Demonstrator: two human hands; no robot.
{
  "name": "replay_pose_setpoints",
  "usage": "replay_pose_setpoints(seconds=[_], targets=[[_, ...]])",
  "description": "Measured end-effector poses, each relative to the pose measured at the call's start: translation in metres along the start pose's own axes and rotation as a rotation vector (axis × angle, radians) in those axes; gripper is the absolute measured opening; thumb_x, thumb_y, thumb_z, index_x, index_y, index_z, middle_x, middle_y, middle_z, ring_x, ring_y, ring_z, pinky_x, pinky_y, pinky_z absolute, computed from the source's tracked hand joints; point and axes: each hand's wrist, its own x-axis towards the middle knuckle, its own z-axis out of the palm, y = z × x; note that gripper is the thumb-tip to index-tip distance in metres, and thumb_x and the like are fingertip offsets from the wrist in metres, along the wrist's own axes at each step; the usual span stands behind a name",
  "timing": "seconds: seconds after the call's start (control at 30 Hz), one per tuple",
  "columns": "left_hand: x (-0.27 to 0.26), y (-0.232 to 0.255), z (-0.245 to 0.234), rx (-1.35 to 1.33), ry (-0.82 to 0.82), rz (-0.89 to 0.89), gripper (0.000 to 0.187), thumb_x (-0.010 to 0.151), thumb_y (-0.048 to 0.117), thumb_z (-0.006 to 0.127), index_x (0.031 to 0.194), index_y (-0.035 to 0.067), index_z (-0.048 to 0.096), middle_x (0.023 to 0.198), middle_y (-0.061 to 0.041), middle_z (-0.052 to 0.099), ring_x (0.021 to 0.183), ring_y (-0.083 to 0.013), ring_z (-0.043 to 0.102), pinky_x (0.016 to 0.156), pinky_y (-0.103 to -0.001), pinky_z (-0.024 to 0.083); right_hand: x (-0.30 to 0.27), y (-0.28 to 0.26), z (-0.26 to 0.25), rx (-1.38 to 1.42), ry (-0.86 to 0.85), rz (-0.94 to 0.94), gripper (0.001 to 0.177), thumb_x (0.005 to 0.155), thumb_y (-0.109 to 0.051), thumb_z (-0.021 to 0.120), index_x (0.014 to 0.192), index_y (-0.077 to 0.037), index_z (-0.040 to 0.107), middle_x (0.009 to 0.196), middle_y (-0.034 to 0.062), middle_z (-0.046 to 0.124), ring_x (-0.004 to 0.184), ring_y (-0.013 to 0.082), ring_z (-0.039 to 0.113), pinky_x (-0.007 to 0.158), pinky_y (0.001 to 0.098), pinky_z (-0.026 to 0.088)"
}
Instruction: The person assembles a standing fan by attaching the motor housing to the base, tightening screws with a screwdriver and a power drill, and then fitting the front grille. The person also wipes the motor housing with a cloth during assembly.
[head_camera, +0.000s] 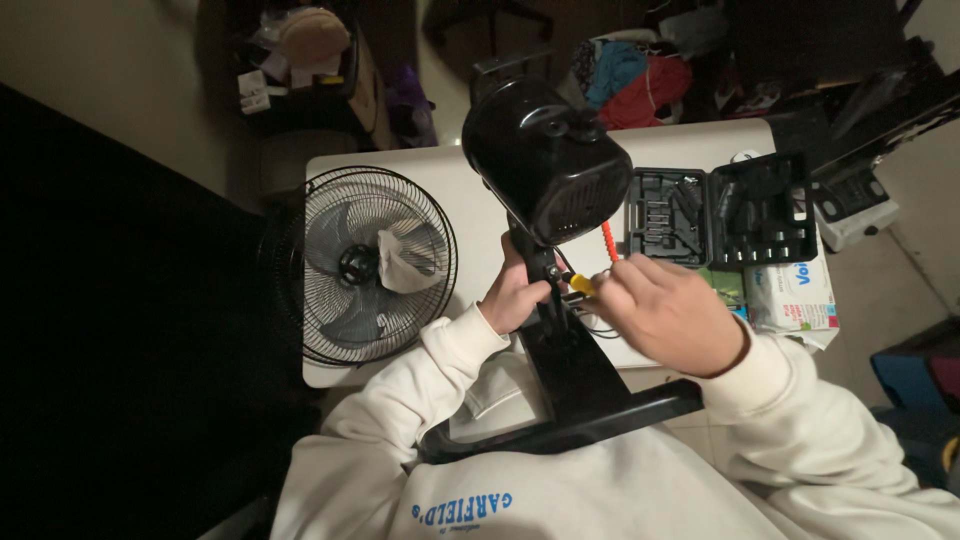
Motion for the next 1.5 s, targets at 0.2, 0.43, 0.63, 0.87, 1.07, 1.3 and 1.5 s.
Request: replay_pose_setpoints(seconds=[0.2,0.43,0.63,0.87,1.07,1.3,1.5], targets=[[0.0,-0.002,0.004,0.035,-0.032,0.137,0.037,0.079,-0.005,0.052,0.115,-0.002,0.056,0.11,-0.011,0.059,0.101,-0.0216,0.065,0.092,-0.032,0.055,-0.006,0.005,-0.004,0.046,-0.076,-0.135,0.02,0.08,-0.012,0.063,0.098,-0.004,0.06,0.082,0.0051,0.058,0.078,0.0223,0.065,0.059,0.0328,0.053],[0.009,-0.001,-0.001,0.122,0.013,0.227,0.04,0.075,-0.004,0.056,0.114,0.002,0.05,0.117,-0.012,0.048,0.099,-0.0232,0.065,0.094,-0.036,0.057,-0.012,0.008,0.004,0.032,-0.126,0.021,0.021,0.094,-0.021,0.068,0.099,-0.001,0.063,0.073,0.0038,0.057,0.063,0.0181,0.062,0.049,0.0333,0.049],[0.017,0.01,-0.004,0.691,0.092,0.5,0.039,0.084,-0.001,0.073,0.12,0.003,0.058,0.134,-0.019,0.048,0.13,-0.0341,0.042,0.116,-0.045,0.036,-0.011,0.002,0.0,-0.236,0.038,0.024,0.035,0.09,-0.021,0.071,0.11,0.007,0.069,0.077,0.0051,0.057,0.069,0.0176,0.061,0.049,0.0281,0.048],[0.038,0.023,0.012,0.434,0.172,0.436,0.082,0.084,0.001,0.069,0.147,-0.006,0.017,0.14,-0.022,0.046,0.132,-0.0351,0.051,0.115,-0.043,0.039,-0.016,0.016,-0.001,-0.389,-0.076,-0.032,0.029,0.091,-0.019,0.067,0.107,0.005,0.07,0.077,0.0014,0.058,0.072,0.0164,0.061,0.055,0.0271,0.051],[0.054,0.034,0.028,0.548,0.287,0.589,0.095,0.078,-0.003,0.073,0.149,-0.009,0.011,0.137,-0.025,0.05,0.128,-0.0391,0.055,0.112,-0.043,0.043,-0.029,0.03,0.016,-0.294,-0.002,0.084,0.032,0.089,-0.018,0.066,0.111,0.005,0.07,0.09,0.0111,0.069,0.082,0.0237,0.067,0.063,0.0316,0.055],[0.062,0.021,0.025,0.489,0.22,0.496,0.083,0.083,-0.007,0.059,0.155,-0.008,0.017,0.136,-0.024,0.059,0.128,-0.0367,0.062,0.117,-0.041,0.047,-0.017,0.072,0.047,0.903,0.308,0.427,0.041,0.103,-0.004,0.054,0.143,0.005,0.053,0.144,0.0222,0.058,0.133,0.0345,0.056,0.114,0.0357,0.044],[0.069,0.008,0.013,0.403,0.131,0.445,0.09,0.078,-0.007,0.064,0.154,-0.006,0.016,0.138,-0.023,0.05,0.132,-0.0385,0.053,0.116,-0.039,0.04,-0.01,0.08,0.035,0.461,0.239,0.22,0.063,0.088,0.006,0.058,0.15,0.006,0.047,0.151,0.0233,0.053,0.142,0.0415,0.051,0.123,0.0457,0.037]])
